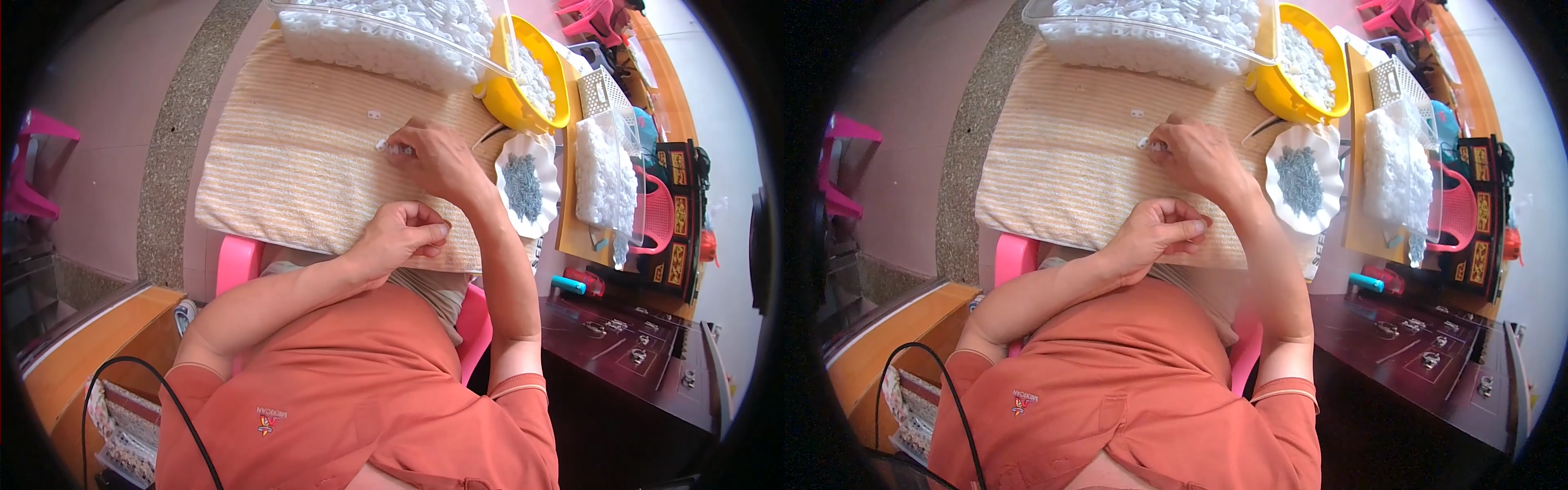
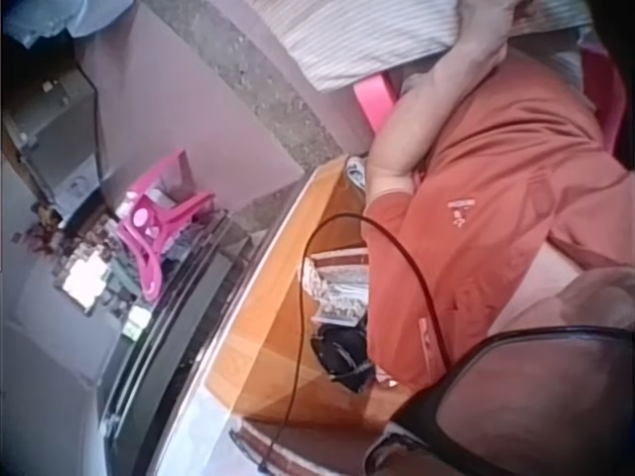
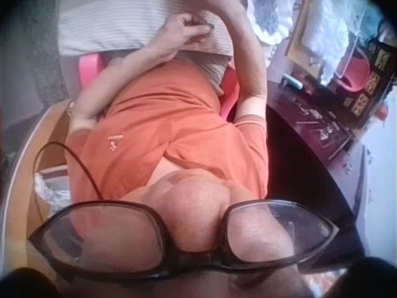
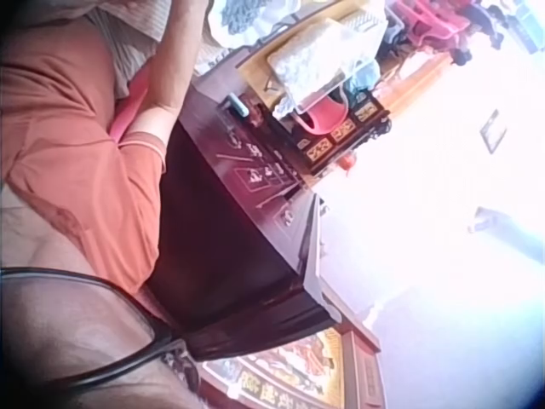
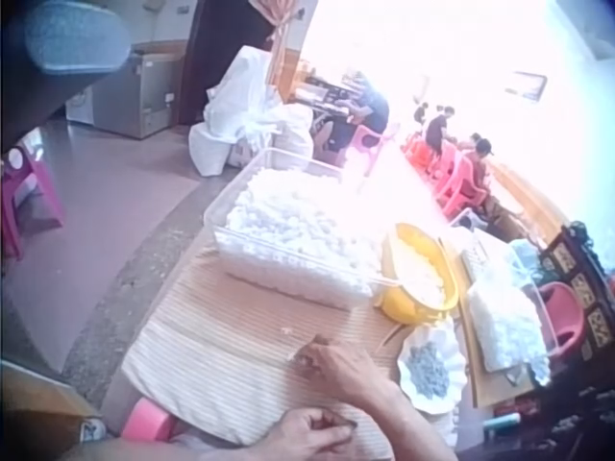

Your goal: Assembling small white plastic components by snapping two halves together.

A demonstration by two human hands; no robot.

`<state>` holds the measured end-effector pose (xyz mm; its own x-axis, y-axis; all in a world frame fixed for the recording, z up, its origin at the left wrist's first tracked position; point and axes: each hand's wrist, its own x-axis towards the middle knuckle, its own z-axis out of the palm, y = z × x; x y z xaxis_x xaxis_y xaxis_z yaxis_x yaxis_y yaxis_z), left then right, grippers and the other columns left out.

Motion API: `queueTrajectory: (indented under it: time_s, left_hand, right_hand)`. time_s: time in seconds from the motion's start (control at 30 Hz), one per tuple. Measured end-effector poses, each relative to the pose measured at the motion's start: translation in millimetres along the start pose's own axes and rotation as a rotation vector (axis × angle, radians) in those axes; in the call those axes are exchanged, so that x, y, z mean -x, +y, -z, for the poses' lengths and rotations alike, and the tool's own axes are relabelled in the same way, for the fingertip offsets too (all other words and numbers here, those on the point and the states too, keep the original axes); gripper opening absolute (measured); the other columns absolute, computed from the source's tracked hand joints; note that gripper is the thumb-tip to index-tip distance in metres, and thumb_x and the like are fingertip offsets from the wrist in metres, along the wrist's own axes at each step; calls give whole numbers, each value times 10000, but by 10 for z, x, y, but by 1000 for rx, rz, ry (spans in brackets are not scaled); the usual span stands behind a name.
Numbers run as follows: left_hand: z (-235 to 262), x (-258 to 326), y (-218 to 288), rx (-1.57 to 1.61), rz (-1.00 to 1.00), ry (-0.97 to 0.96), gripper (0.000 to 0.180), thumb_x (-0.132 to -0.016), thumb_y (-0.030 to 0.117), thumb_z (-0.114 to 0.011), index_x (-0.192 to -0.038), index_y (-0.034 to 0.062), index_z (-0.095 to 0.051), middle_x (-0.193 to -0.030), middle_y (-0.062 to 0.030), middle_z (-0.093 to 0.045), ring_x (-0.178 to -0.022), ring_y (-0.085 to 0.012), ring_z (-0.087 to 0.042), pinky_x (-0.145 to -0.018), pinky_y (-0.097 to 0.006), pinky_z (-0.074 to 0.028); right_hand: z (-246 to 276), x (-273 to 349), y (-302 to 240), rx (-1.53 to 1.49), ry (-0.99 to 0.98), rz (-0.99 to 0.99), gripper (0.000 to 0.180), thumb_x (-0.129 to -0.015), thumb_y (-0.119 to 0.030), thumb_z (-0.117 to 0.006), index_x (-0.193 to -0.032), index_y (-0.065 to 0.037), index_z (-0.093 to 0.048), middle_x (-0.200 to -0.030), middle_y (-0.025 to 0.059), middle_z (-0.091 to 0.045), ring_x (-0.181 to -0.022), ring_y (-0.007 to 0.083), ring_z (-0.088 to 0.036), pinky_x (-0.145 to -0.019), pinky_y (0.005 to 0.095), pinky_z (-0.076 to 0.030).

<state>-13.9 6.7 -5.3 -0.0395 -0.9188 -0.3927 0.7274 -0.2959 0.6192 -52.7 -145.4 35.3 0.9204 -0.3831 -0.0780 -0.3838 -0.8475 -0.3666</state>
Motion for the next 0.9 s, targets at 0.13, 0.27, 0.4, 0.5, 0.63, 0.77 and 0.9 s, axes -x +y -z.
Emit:
queueTrajectory:
  time_s: [0.13, 0.27, 0.4, 0.5, 0.63, 0.77, 0.9]
  left_hand:
    - [2, -4, -8, 13, -12, -8, 113, -886, 75, -648, -961, -9, -633, -851, -45, -633, -715, -96, -602, -672, -224, -530]
    - [-11, -1, 0, 19, -9, 0, 106, -884, 71, -646, -960, -3, -634, -852, -42, -633, -719, -96, -604, -674, -223, -532]
    - [23, -7, -15, 16, 4, -12, 127, -884, 83, -657, -982, 6, -637, -911, -44, -644, -785, -99, -612, -710, -237, -534]
    - [34, -13, -23, -5, 20, -20, 150, -884, 99, -669, -1004, 13, -640, -962, -42, -654, -844, -101, -617, -745, -249, -536]
    - [38, -5, -25, -8, 30, -23, 146, -884, 103, -670, -999, 16, -643, -958, -34, -651, -840, -95, -613, -748, -245, -532]
    - [26, -6, -19, -11, 20, -28, 141, -884, 103, -669, -992, 16, -645, -950, -34, -650, -838, -93, -612, -749, -245, -532]
    - [-10, 4, -6, -7, -9, -4, 121, -873, 81, -650, -966, 5, -630, -853, -42, -627, -725, -97, -591, -664, -230, -523]
  right_hand:
    - [1, 67, -27, -4, -13, -7, 209, -803, -171, -652, -957, -34, -685, -928, 152, -647, -865, 350, -624, -763, 418, -490]
    - [-19, 108, -11, -29, -18, 4, 196, -798, -156, -643, -940, -28, -682, -906, 161, -643, -849, 354, -623, -761, 420, -491]
    - [-31, 129, -8, -32, -10, 4, 198, -787, -149, -650, -933, -20, -681, -902, 171, -644, -837, 359, -623, -759, 418, -495]
    - [19, 168, -38, -28, -77, -20, 199, -776, -139, -655, -936, -24, -689, -922, 176, -648, -837, 356, -625, -759, 416, -497]
    - [103, 166, -62, -90, -126, 14, 197, -772, -131, -649, -930, -23, -696, -937, 179, -652, -838, 347, -628, -758, 417, -496]
    - [77, 91, -112, -100, -54, -9, 256, -786, -155, -647, -1011, -36, -675, -999, 155, -628, -847, 342, -625, -765, 421, -489]
    - [-58, 1, -102, -27, 45, 80, 293, -813, -201, -642, -1072, -63, -650, -1047, 137, -595, -853, 342, -619, -774, 424, -481]
